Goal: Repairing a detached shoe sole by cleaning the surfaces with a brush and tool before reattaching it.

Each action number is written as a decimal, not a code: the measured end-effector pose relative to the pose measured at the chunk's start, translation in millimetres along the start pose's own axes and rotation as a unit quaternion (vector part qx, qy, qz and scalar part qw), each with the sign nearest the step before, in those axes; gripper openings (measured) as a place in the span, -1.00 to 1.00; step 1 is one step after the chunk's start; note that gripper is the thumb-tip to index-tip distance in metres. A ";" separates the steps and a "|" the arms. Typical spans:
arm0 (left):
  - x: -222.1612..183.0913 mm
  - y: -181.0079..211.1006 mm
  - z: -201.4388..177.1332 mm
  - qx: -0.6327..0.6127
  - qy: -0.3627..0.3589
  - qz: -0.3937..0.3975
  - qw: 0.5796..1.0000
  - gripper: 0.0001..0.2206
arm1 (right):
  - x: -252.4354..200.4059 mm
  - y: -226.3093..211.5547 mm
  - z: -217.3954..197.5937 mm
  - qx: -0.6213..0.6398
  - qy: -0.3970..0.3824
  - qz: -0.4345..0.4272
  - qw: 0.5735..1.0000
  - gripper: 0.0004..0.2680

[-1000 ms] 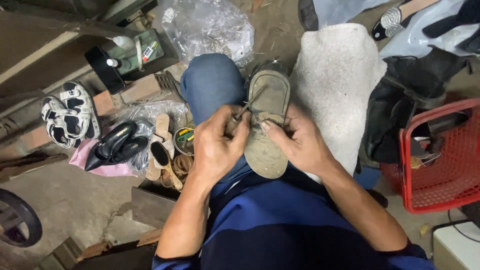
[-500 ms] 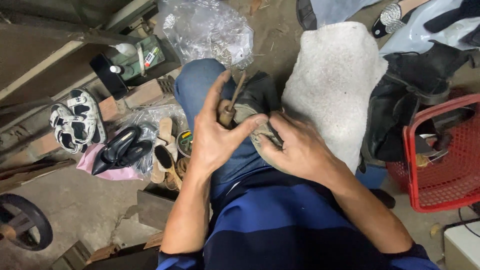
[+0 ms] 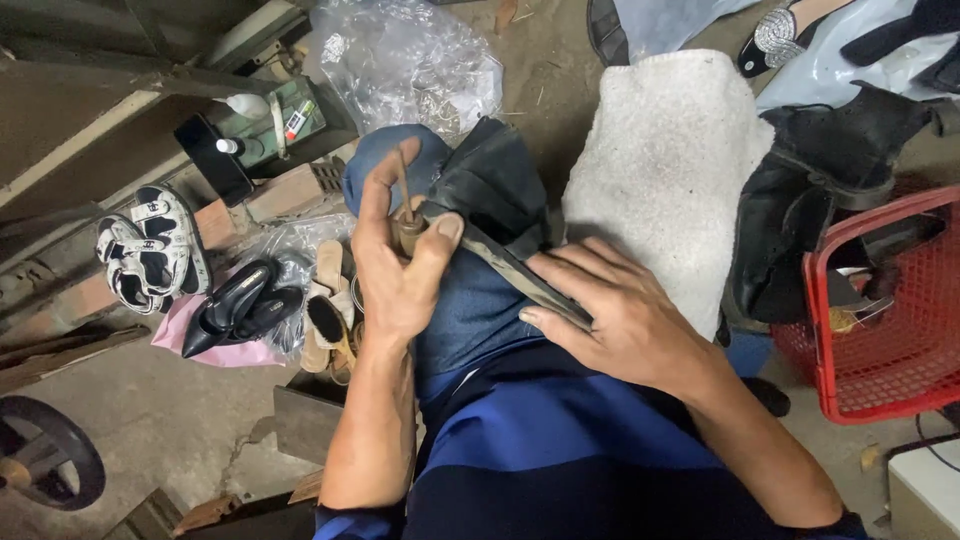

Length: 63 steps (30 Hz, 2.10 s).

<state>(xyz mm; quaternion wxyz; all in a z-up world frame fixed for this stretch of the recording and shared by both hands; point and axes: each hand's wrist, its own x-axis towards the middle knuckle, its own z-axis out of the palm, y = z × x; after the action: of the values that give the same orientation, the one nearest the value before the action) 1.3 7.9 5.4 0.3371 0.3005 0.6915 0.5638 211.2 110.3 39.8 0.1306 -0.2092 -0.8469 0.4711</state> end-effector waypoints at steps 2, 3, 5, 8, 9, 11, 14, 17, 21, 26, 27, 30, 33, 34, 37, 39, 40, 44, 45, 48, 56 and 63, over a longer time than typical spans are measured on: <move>2.5 2.6 5.7 -0.011 -0.003 -0.005 1.000 -0.38 | -1.6 2.6 4.0 -0.021 0.022 -0.027 0.999 -0.74; 3.3 4.0 8.3 -0.022 -0.006 -0.010 1.000 -0.39 | -2.4 4.0 6.1 -0.042 0.044 -0.055 0.997 -0.73; 6.0 10.0 13.6 -0.021 -0.008 -0.007 1.000 -0.41 | -3.4 9.3 14.2 -0.049 0.056 -0.049 0.996 -0.73; 9.2 26.7 35.5 -0.006 -0.008 0.014 1.000 -0.43 | -6.3 20.3 22.5 -0.067 0.094 -0.023 0.993 -0.76; 9.8 33.7 45.2 0.010 -0.003 0.030 0.999 -0.44 | -7.4 24.8 24.3 -0.074 0.117 -0.005 0.990 -0.79; 10.8 48.2 48.1 0.095 -0.009 0.038 0.995 -0.42 | -10.1 17.9 18.6 -0.041 0.120 0.072 0.989 -0.74; 11.1 58.6 57.0 0.176 -0.022 0.072 0.981 -0.52 | -10.2 16.1 10.6 0.064 0.172 0.181 0.966 -0.72; 4.8 58.6 66.2 0.171 -0.033 0.127 0.977 -0.71 | -8.3 26.7 6.9 0.175 0.243 0.164 0.940 -0.76; -14.9 54.2 79.2 0.154 -0.051 0.174 0.971 -0.76 | -1.6 29.9 9.4 0.245 0.257 0.123 0.927 -0.80; -40.3 53.5 87.3 0.162 -0.061 0.219 0.960 -0.74 | -15.9 34.4 24.7 0.199 0.283 0.092 0.934 -0.77; -43.1 57.8 88.5 0.161 -0.059 0.247 0.954 -0.73 | -22.6 35.0 29.5 0.154 0.302 0.082 0.937 -0.74; -55.9 58.0 82.9 0.142 -0.066 0.292 0.943 -0.71 | -24.9 36.9 25.2 0.147 0.302 0.107 0.936 -0.75; -57.5 55.0 83.0 0.143 -0.074 0.296 0.942 -0.71 | -26.4 35.7 19.2 0.132 0.309 0.139 0.931 -0.75; -52.9 56.1 86.7 0.142 -0.076 0.296 0.941 -0.71 | -27.9 35.1 18.4 0.132 0.311 0.140 0.931 -0.75; -42.5 54.7 96.1 0.172 -0.094 0.273 0.942 -0.73 | -26.8 39.3 21.4 0.115 0.322 0.174 0.923 -0.76; -44.7 50.2 100.9 0.203 -0.074 0.274 0.937 -0.75 | -22.2 48.5 29.7 0.245 0.273 0.141 0.920 -0.73; -45.9 47.6 99.6 0.204 -0.076 0.272 0.938 -0.75 | -25.9 53.3 34.4 0.247 0.273 0.144 0.919 -0.73; -41.8 39.1 95.5 0.256 -0.036 0.289 0.922 -0.73 | -19.0 56.3 28.4 0.319 0.247 0.125 0.907 -0.72; -43.2 36.0 93.9 0.261 -0.036 0.288 0.921 -0.73 | -16.8 51.7 24.1 0.342 0.241 0.121 0.900 -0.73; -46.8 29.4 94.9 0.269 -0.032 0.287 0.919 -0.73 | -14.5 51.8 22.4 0.363 0.223 0.120 0.897 -0.69; -45.2 20.6 98.0 0.283 -0.031 0.298 0.911 -0.72 | -14.8 56.0 15.1 0.382 0.173 0.106 0.902 -0.66; -48.5 17.7 99.7 0.335 -0.016 0.336 0.880 -0.69 | -12.9 54.8 8.0 0.363 0.151 0.095 0.915 -0.66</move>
<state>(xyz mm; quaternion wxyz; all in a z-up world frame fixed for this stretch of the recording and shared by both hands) 111.0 30.2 15.3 0.0177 0.6186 0.6914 0.3729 231.8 123.9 -11.4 0.2788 -0.2956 -0.5640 0.7189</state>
